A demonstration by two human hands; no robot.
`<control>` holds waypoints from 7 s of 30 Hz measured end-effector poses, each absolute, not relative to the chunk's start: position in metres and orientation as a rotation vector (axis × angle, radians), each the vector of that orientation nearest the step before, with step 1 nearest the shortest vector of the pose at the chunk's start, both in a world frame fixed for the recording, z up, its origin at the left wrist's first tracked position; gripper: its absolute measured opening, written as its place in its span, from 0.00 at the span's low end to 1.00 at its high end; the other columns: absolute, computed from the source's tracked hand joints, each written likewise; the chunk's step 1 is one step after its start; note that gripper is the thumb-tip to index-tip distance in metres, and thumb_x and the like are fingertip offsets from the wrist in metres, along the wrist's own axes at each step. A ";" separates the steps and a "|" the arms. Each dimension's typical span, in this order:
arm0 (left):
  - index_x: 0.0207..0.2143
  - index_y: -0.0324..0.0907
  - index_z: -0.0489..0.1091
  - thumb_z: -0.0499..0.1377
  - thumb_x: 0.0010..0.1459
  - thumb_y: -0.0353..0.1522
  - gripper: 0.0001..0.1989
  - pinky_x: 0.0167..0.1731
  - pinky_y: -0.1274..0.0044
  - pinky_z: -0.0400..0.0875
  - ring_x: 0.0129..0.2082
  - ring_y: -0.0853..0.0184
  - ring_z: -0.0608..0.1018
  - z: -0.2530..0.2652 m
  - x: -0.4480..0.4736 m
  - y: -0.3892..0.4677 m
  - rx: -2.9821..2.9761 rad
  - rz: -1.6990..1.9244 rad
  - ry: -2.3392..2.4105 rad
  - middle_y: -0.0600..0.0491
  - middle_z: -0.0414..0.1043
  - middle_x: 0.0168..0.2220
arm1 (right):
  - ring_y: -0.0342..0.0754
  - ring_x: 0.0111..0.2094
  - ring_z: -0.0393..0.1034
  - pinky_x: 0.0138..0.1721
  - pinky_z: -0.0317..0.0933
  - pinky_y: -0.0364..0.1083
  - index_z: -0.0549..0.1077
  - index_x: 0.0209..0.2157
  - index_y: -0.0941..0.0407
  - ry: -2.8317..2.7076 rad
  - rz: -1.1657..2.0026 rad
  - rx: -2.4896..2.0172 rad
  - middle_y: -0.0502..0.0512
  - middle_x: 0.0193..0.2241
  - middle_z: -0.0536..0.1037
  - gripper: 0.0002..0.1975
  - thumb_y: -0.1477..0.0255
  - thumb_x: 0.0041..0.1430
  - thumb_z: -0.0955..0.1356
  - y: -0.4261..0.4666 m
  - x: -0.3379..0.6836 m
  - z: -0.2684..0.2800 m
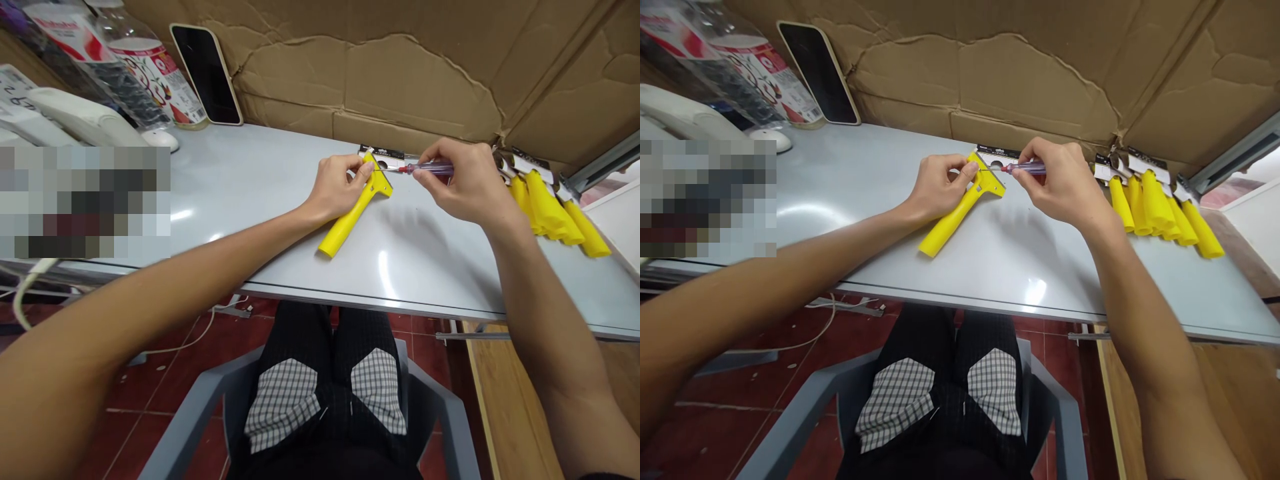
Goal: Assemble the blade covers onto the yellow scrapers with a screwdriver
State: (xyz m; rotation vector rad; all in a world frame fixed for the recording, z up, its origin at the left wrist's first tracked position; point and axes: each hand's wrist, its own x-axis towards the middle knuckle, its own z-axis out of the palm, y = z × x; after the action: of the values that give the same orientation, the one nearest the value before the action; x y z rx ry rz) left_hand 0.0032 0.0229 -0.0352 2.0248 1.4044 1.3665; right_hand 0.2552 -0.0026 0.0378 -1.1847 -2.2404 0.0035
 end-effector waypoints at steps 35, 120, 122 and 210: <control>0.29 0.46 0.76 0.63 0.74 0.43 0.19 0.47 0.66 0.84 0.42 0.56 0.86 -0.029 -0.002 0.027 1.874 1.348 1.352 0.47 0.83 0.33 | 0.59 0.34 0.79 0.45 0.72 0.59 0.86 0.38 0.52 -2.183 -0.012 -1.256 0.60 0.31 0.86 0.18 0.54 0.74 0.71 0.002 0.250 0.031; 0.39 0.48 0.64 0.66 0.57 0.33 0.12 0.38 0.67 0.87 0.33 0.61 0.88 -0.011 0.001 0.022 1.148 1.153 1.063 0.44 0.85 0.45 | 0.68 0.54 0.80 0.58 0.72 0.62 0.86 0.55 0.54 -2.440 -0.025 -1.768 0.67 0.51 0.87 0.17 0.66 0.70 0.71 0.053 0.291 -0.002; 0.39 0.48 0.63 0.66 0.57 0.32 0.14 0.35 0.69 0.86 0.32 0.62 0.87 -0.011 0.001 0.021 1.141 1.154 1.068 0.46 0.85 0.45 | 0.70 0.62 0.76 0.62 0.70 0.64 0.85 0.56 0.55 -2.312 -0.125 -1.638 0.72 0.59 0.83 0.18 0.63 0.72 0.71 0.043 0.282 0.004; 0.33 0.49 0.73 0.76 0.42 0.26 0.18 0.65 0.56 0.68 0.55 0.46 0.77 -0.033 -0.026 0.114 1.840 1.070 1.595 0.48 0.77 0.39 | 0.49 0.35 0.73 0.25 0.64 0.45 0.59 0.36 0.48 -1.461 1.264 -1.179 0.48 0.36 0.75 0.36 0.62 0.47 0.88 0.017 0.230 0.000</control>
State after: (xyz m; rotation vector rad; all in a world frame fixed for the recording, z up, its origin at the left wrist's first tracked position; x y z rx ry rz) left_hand -0.0256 0.1135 -0.0326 1.8402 1.5950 1.0703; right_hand 0.2297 0.0174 -0.0002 -1.1787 -1.4611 1.2639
